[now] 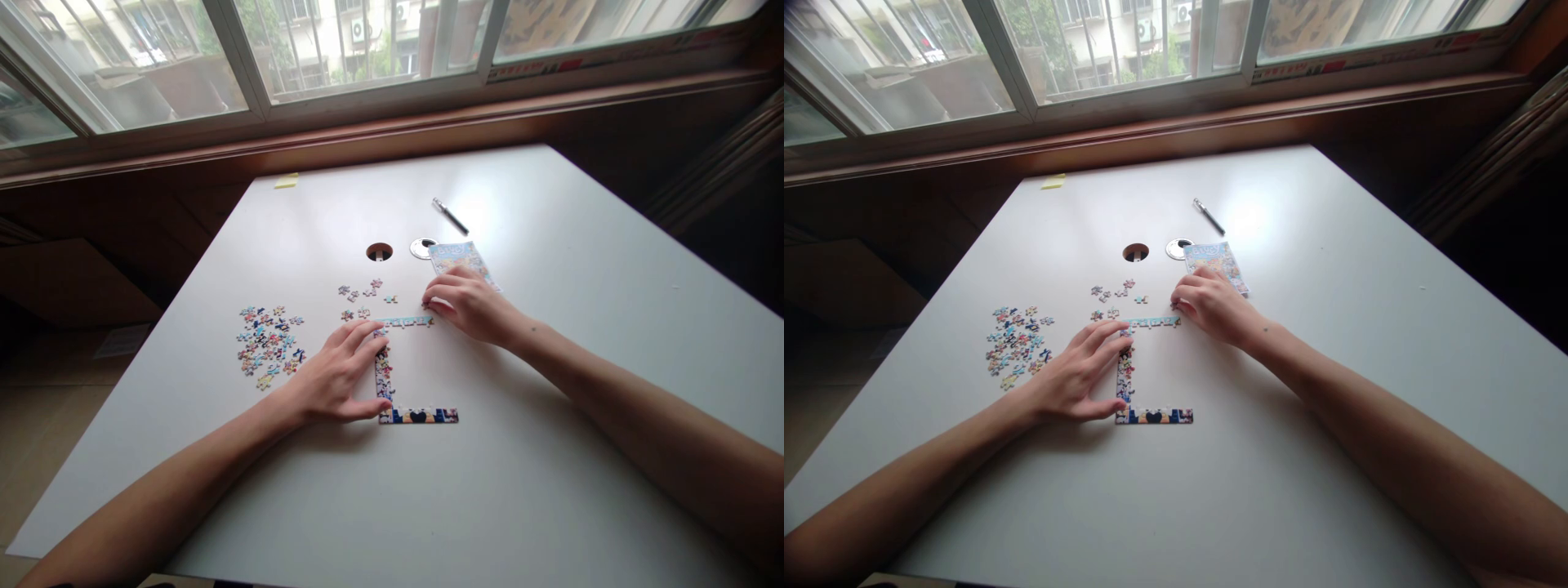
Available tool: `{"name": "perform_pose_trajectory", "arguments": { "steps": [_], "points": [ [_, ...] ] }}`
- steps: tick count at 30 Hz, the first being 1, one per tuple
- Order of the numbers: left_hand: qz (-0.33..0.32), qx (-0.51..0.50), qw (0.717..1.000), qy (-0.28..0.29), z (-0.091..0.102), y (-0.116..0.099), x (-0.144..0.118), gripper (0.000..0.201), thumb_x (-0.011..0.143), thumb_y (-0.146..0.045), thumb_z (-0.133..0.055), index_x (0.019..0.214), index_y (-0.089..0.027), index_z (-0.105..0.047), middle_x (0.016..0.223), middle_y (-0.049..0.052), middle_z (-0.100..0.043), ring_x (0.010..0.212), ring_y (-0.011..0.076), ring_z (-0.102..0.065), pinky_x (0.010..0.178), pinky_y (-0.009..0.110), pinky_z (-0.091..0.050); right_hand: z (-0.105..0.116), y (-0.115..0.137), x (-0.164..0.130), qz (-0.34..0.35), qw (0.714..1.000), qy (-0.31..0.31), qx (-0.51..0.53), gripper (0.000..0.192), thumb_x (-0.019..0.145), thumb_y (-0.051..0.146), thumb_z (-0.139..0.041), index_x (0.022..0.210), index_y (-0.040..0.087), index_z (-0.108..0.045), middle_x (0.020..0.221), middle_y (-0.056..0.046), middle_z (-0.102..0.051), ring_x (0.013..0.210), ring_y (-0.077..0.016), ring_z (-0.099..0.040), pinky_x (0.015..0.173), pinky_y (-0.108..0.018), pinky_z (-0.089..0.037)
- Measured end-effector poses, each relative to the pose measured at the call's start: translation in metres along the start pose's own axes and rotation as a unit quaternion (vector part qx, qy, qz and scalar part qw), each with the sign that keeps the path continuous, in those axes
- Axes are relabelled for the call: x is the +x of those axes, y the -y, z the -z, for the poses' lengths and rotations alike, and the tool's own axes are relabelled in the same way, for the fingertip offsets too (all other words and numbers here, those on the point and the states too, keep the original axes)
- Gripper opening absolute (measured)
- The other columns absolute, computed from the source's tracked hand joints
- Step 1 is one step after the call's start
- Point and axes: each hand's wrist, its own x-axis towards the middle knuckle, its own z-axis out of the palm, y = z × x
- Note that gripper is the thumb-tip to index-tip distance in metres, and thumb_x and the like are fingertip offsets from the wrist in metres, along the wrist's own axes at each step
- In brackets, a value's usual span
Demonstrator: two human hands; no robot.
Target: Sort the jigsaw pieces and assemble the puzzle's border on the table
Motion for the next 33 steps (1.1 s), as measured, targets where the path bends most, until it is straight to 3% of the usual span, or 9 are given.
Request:
{"name": "perform_pose_trajectory", "arguments": {
  "steps": [13,18,33],
  "points": [
    [0.0,-0.003,1.0,-0.004,0.0003,-0.0001,0.0002,0.078,0.083,-0.061,-0.065,0.145,-0.019,-0.041,0.153,0.019,-0.038,0.143,0.0401,-0.031,0.12,0.06,-0.03,-0.0018,0.0015,0.0002,-0.014,0.999,-0.002,-0.038,0.025,0.099,0.025,-0.045,0.097,0.018,-0.069,0.099,-0.014,-0.067,0.099,-0.0291,-0.054,0.085,-0.044,-0.045],
    [-0.005,-0.001,1.0,-0.006,-0.0004,0.0003,-0.0002,0.077,0.083,-0.061,-0.064,0.144,-0.019,-0.041,0.153,0.018,-0.038,0.143,0.0391,-0.031,0.12,0.059,-0.03,-0.0026,-0.0002,0.0001,-0.019,1.0,-0.011,-0.001,0.017,0.096,0.022,-0.051,0.096,0.018,-0.067,0.092,-0.011,-0.067,0.094,-0.0263,-0.056,0.084,-0.042,-0.046],
    [-0.007,0.005,1.0,-0.006,-0.0006,0.0002,0.0002,0.071,0.086,-0.059,-0.062,0.14,-0.019,-0.043,0.152,0.018,-0.038,0.143,0.0376,-0.031,0.12,0.058,-0.031,-0.0027,0.003,0.002,-0.074,0.991,-0.025,0.107,0.027,0.096,0.025,-0.05,0.105,0.019,-0.075,0.091,-0.01,-0.068,0.082,-0.0204,-0.061,0.074,-0.036,-0.049]
  ]
}}
